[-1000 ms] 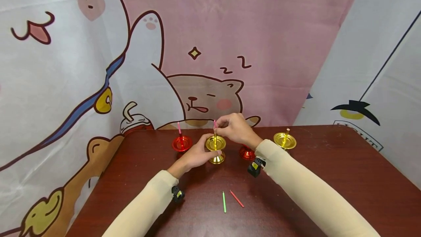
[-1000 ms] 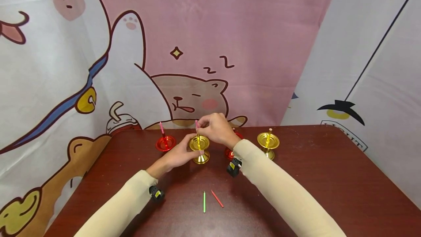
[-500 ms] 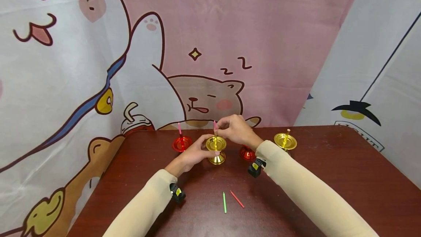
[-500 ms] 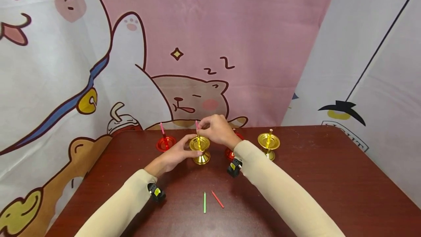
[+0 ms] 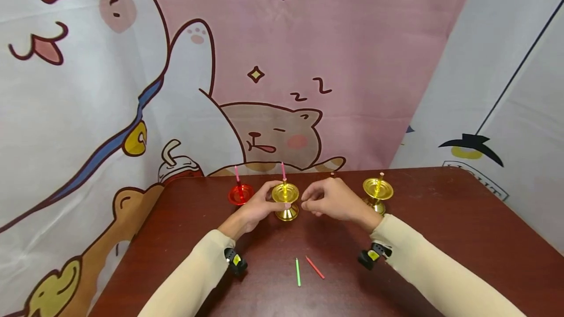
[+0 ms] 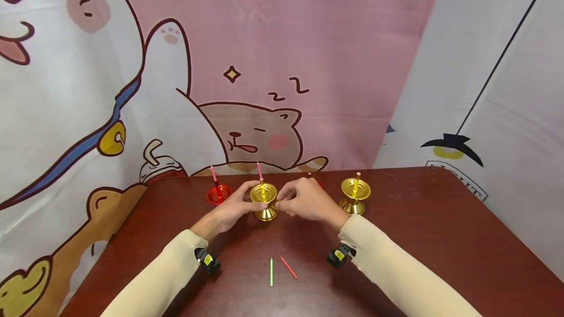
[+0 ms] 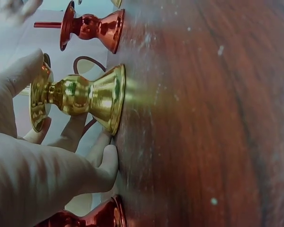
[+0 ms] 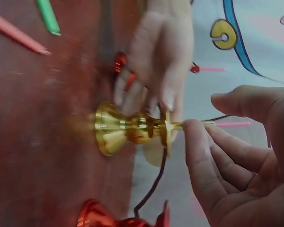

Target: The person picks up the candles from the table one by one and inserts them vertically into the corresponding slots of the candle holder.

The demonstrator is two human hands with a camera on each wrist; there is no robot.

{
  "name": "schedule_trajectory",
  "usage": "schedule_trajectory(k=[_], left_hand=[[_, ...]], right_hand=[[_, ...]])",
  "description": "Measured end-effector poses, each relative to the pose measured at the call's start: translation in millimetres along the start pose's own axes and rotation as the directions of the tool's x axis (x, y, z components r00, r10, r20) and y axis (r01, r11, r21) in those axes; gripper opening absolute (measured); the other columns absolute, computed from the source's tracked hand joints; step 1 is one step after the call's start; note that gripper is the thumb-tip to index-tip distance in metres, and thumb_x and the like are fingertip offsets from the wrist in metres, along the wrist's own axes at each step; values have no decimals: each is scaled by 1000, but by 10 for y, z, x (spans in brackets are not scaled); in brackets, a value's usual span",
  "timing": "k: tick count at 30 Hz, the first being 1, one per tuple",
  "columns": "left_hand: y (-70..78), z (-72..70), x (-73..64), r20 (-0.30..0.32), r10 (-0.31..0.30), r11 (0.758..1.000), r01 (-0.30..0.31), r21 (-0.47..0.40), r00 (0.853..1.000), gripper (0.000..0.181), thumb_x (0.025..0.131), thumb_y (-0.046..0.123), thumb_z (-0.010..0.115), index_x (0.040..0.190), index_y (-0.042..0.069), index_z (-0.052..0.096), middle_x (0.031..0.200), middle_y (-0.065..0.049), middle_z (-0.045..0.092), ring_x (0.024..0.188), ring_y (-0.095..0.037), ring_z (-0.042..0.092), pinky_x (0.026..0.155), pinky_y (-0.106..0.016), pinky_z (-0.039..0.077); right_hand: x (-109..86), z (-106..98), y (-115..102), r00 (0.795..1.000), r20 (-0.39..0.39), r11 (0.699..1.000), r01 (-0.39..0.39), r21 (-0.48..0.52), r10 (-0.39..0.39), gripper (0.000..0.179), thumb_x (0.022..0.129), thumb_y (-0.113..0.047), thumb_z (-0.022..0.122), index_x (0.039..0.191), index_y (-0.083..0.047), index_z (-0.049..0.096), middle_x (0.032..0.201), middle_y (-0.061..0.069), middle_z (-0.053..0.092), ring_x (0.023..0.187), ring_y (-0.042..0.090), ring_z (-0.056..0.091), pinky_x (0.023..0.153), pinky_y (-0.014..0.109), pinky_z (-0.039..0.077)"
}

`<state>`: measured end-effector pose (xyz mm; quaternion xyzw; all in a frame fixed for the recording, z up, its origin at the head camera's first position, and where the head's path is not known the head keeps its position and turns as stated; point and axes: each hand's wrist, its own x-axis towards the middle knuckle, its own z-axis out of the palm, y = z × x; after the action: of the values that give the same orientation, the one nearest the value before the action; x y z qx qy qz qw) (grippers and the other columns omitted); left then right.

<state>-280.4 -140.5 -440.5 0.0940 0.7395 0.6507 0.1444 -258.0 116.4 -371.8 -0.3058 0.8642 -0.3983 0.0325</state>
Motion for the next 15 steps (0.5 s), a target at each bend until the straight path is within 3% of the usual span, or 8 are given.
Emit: schedule_trajectory(k=[3,10,15], left_hand=[[12,13,-24,-36,4,1000,-4,5,999,74,96,11,83,160,11,46,145,-18,63,133,-35,60,123,-59,38],[41,72,-107,-122,-7,999,11,33,992,76,95,13,85,160,9,46,147,-19,59,138,-39,55,122,-63,38],[51,153,-187,-142,-48,999,47,-10,989,81,97,17,83,162,0,37,154,-24,53,144,-43,51,125,-65,33]], right_hand=[[-202,6,35,998,61,1000,5,8,-6,7,93,-14,84,98,-9,82,74,-3,74,63,12,68,62,28,58],[-553,145,188,981,190,992,-62,107,41,11,88,-9,84,98,-8,81,77,-7,73,68,10,66,62,25,53],[-708,262,278,975,210,984,-106,144,74,12,85,-9,85,96,-9,81,76,-6,74,67,9,66,59,24,49]])
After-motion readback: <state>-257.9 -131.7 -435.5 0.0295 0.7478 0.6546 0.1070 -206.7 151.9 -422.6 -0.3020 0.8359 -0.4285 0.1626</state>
